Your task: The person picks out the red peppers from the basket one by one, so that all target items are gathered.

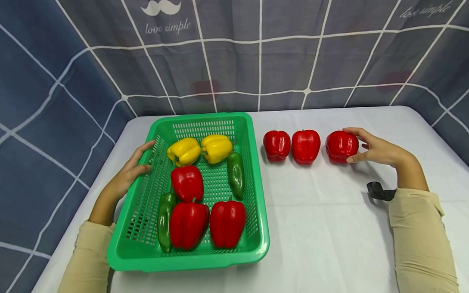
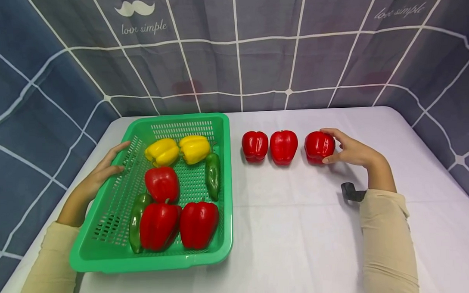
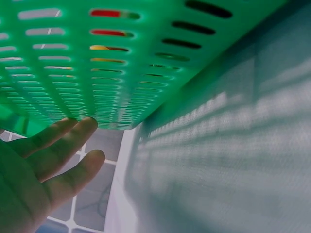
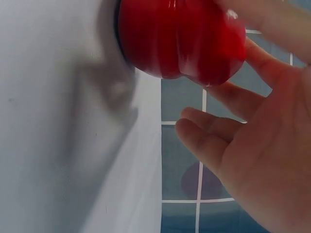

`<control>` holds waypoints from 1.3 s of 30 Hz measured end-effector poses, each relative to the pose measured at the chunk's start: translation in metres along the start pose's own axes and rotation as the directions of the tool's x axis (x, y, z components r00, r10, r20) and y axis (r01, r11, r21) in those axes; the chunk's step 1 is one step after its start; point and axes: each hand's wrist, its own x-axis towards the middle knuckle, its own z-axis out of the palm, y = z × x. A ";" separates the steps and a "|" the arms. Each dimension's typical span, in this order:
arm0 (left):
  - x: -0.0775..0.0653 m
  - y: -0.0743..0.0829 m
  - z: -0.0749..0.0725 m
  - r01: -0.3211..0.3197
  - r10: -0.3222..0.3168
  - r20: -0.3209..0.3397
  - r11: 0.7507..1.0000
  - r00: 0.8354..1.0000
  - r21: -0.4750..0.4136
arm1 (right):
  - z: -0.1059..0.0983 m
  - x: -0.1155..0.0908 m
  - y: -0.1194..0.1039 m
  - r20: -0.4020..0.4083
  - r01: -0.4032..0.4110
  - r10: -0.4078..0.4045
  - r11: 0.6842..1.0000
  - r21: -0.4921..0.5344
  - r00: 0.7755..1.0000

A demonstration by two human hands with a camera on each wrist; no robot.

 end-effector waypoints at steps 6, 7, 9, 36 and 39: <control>0.002 0.001 0.001 -0.002 0.002 0.005 1.000 1.000 -0.012 | -0.002 -0.003 -0.001 -0.016 -0.065 0.064 0.997 -0.041 0.998; 0.003 0.001 0.001 -0.001 0.001 0.006 1.000 1.000 -0.011 | -0.003 -0.003 -0.001 -0.014 -0.065 0.064 0.997 -0.038 0.998; 0.003 0.000 0.001 -0.001 0.001 0.008 1.000 1.000 -0.007 | -0.003 -0.004 0.000 -0.008 -0.055 0.054 0.998 -0.029 0.998; 0.001 -0.001 0.001 -0.008 0.008 -0.010 0.999 1.000 0.052 | -0.008 -0.006 -0.004 -0.029 -0.020 0.018 0.996 -0.089 0.999; 0.001 0.000 0.001 -0.001 0.002 -0.010 0.999 1.000 0.047 | -0.009 -0.006 -0.006 -0.047 -0.039 0.034 0.993 -0.113 0.998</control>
